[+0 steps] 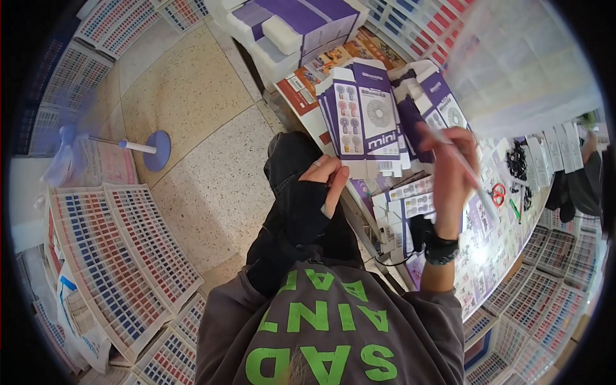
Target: Manually marking specific points on product boxes with a pen.
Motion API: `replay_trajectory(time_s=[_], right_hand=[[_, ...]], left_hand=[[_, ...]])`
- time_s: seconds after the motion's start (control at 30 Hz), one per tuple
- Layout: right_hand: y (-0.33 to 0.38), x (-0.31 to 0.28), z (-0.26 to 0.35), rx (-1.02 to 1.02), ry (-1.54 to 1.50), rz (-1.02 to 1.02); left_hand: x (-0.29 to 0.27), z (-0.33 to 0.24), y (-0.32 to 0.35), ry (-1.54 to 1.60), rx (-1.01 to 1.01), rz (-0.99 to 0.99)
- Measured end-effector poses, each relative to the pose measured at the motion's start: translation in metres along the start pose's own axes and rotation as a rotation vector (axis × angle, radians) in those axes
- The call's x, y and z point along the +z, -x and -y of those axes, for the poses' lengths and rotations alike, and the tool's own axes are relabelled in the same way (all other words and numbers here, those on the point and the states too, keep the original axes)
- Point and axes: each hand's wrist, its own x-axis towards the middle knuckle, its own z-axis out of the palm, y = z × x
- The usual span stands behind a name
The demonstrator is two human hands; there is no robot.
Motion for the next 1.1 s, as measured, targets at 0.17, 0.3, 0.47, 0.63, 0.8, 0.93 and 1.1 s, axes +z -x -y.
replay_trajectory(time_s=[0.17,0.3,0.47,0.63,0.8,0.93,1.1], right_hand=[[0.007,-0.063,0.042,-0.12,0.191,-0.009],[0.008,-0.116,0.039,0.012,0.713,0.097],[-0.015,-0.141,0.047,-0.032,0.764,0.379],[-0.037,-0.116,0.017,-0.253,0.843,0.54],[-0.043,-0.093,-0.025,-0.356,1.116,0.436],[-0.054,-0.086,-0.032,-0.432,1.142,0.463],[-0.058,-0.075,-0.027,-0.424,1.295,0.604]], left_hand=[[-0.014,-0.023,0.034,0.138,0.309,0.208],[-0.006,-0.007,0.077,0.275,0.486,0.438],[0.015,0.014,0.081,0.325,0.235,0.635],[0.043,0.009,0.037,-0.31,0.551,0.371],[0.054,-0.003,0.035,-0.652,0.506,0.184],[0.026,-0.01,0.013,-0.508,0.384,0.093],[0.014,0.005,-0.029,-0.459,0.282,-0.063]])
